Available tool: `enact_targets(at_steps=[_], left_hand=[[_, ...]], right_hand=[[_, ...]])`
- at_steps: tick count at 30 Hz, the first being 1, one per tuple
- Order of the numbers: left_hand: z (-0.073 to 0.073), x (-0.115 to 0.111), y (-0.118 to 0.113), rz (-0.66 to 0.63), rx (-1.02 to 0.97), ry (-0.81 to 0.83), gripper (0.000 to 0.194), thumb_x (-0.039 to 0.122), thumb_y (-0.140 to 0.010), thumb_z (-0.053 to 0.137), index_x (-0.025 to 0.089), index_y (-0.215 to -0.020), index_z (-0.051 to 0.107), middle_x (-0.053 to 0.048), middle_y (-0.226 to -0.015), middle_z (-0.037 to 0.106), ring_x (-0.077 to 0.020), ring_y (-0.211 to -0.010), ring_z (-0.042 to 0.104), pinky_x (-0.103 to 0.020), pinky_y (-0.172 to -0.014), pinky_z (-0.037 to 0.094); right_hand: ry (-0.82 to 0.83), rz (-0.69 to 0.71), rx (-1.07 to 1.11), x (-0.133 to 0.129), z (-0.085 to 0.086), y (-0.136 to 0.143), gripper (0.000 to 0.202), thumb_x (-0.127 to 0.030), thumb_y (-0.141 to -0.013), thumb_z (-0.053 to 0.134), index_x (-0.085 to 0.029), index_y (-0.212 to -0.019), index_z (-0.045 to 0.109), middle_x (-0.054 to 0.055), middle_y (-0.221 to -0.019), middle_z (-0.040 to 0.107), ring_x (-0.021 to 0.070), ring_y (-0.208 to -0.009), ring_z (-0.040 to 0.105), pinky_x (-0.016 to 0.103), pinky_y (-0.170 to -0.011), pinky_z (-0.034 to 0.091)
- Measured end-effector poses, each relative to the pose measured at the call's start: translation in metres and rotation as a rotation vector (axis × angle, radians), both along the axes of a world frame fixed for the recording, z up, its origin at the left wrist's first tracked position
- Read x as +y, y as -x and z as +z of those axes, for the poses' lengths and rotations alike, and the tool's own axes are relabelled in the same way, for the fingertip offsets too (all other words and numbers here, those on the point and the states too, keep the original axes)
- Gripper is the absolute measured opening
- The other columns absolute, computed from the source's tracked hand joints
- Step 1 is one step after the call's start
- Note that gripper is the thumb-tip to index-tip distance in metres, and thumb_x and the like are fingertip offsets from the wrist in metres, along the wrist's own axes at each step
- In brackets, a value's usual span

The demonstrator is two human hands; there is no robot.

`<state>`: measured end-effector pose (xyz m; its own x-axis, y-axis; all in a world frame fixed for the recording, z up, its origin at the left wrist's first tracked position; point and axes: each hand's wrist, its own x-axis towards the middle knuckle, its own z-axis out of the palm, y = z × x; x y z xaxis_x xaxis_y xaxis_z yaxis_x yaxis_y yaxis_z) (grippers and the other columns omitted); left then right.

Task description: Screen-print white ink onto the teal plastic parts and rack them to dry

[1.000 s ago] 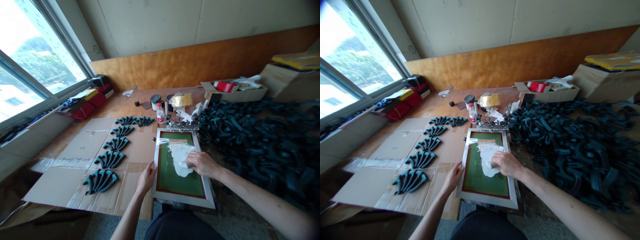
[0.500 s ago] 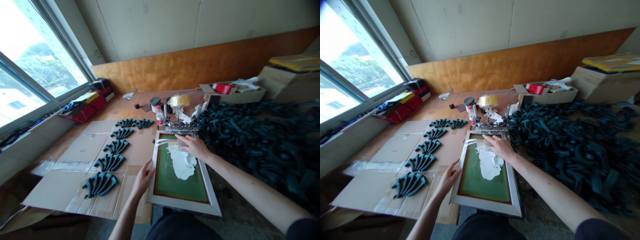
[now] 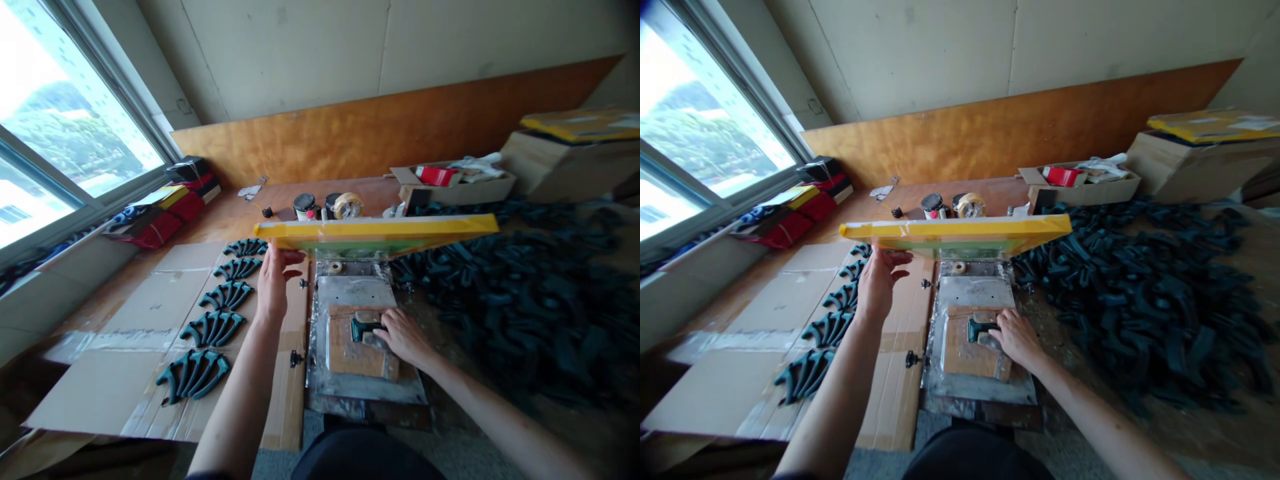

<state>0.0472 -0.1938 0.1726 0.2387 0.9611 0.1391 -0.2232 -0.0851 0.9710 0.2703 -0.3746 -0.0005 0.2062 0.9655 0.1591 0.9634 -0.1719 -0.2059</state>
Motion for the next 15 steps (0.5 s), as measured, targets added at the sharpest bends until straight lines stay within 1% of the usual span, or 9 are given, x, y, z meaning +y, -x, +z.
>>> enact_targets(at_steps=[1, 3, 4, 6, 7, 9, 11, 12, 15], left_hand=[[-0.009, -0.009, -0.001, 0.026, 0.004, 0.036, 0.055, 0.065, -0.085, 0.042, 0.016, -0.106, 0.058, -0.008, -0.088, 0.07, -0.0158, -0.077, 0.065, -0.022, -0.057, 0.049], [-0.037, -0.041, -0.002, -0.06, 0.093, 0.206, 0.062, 0.068, -0.08, 0.047, 0.015, -0.11, 0.057, -0.009, -0.085, 0.07, -0.0161, -0.069, 0.065, -0.023, -0.055, 0.048], [-0.055, -0.061, -0.002, -0.187, 0.177, 0.336, 0.067, 0.071, -0.076, 0.051, 0.012, -0.107, 0.059, -0.012, -0.084, 0.071, -0.0173, -0.065, 0.065, -0.024, -0.052, 0.047], [-0.092, -0.104, -0.001, -0.476, 0.308, 0.61, 0.076, 0.074, -0.067, 0.058, 0.013, -0.113, 0.058, -0.017, -0.098, 0.071, -0.0241, -0.077, 0.068, -0.028, -0.052, 0.05], [-0.108, -0.121, -0.001, -0.512, 0.292, 0.688, 0.076, 0.074, -0.068, 0.057, 0.016, -0.115, 0.057, -0.016, -0.104, 0.07, -0.0249, -0.083, 0.068, -0.028, -0.054, 0.05], [-0.132, -0.137, 0.001, -0.455, 0.246, 0.74, 0.07, 0.073, -0.071, 0.053, 0.018, -0.113, 0.057, -0.013, -0.101, 0.07, -0.0229, -0.084, 0.068, -0.025, -0.054, 0.049], [-0.144, -0.122, 0.006, -0.323, 0.32, 0.633, 0.064, 0.073, -0.077, 0.044, 0.016, -0.104, 0.058, -0.01, -0.087, 0.07, -0.0187, -0.07, 0.066, -0.023, -0.05, 0.044], [-0.147, -0.103, 0.011, -0.285, 0.476, 0.52, 0.064, 0.072, -0.081, 0.035, 0.015, -0.099, 0.058, -0.01, -0.081, 0.07, -0.017, -0.063, 0.064, -0.023, -0.049, 0.043], [-0.154, -0.031, 0.029, -0.321, 1.174, 0.09, 0.069, 0.058, -0.092, 0.005, 0.014, -0.098, 0.058, -0.01, -0.076, 0.07, -0.0158, -0.06, 0.064, -0.024, -0.055, 0.046]], right_hand=[[0.022, -0.026, 0.008, 0.0, -0.002, 0.01, 0.018, -0.032, -0.088, 0.057, -0.019, -0.077, 0.055, 0.007, -0.084, 0.063, 0.0208, -0.081, 0.06, 0.03, -0.069, 0.044], [0.019, -0.117, 0.074, 0.0, 0.003, 0.031, 0.014, -0.027, -0.092, 0.051, -0.018, -0.08, 0.053, 0.006, -0.079, 0.063, 0.0196, -0.075, 0.061, 0.029, -0.065, 0.044], [-0.018, -0.164, 0.114, 0.0, 0.008, 0.043, 0.015, -0.027, -0.093, 0.048, -0.019, -0.082, 0.052, 0.006, -0.077, 0.063, 0.0195, -0.073, 0.061, 0.029, -0.064, 0.044], [-0.148, -0.183, 0.163, -0.002, 0.02, 0.07, 0.015, -0.03, -0.094, 0.046, -0.02, -0.084, 0.051, 0.006, -0.08, 0.062, 0.0209, -0.077, 0.061, 0.031, -0.067, 0.046], [-0.213, -0.122, 0.177, -0.003, 0.026, 0.083, 0.014, -0.029, -0.094, 0.046, -0.02, -0.085, 0.051, 0.007, -0.083, 0.062, 0.0216, -0.082, 0.061, 0.032, -0.071, 0.047], [-0.273, 0.099, 0.203, -0.007, 0.036, 0.095, 0.007, -0.025, -0.092, 0.048, -0.021, -0.09, 0.053, 0.006, -0.091, 0.063, 0.0217, -0.09, 0.059, 0.035, -0.08, 0.048], [-0.276, 0.219, 0.192, -0.017, 0.042, 0.077, 0.012, -0.019, -0.091, 0.048, -0.022, -0.1, 0.055, 0.006, -0.099, 0.063, 0.0207, -0.097, 0.057, 0.035, -0.087, 0.047], [-0.266, 0.183, 0.153, -0.025, 0.042, 0.054, 0.018, -0.016, -0.09, 0.048, -0.022, -0.105, 0.056, 0.007, -0.102, 0.063, 0.021, -0.099, 0.057, 0.035, -0.088, 0.047], [-0.177, -0.198, -0.102, -0.065, 0.021, -0.048, 0.026, -0.006, -0.081, 0.046, -0.016, -0.099, 0.062, 0.014, -0.102, 0.062, 0.0282, -0.1, 0.056, 0.043, -0.087, 0.047]])
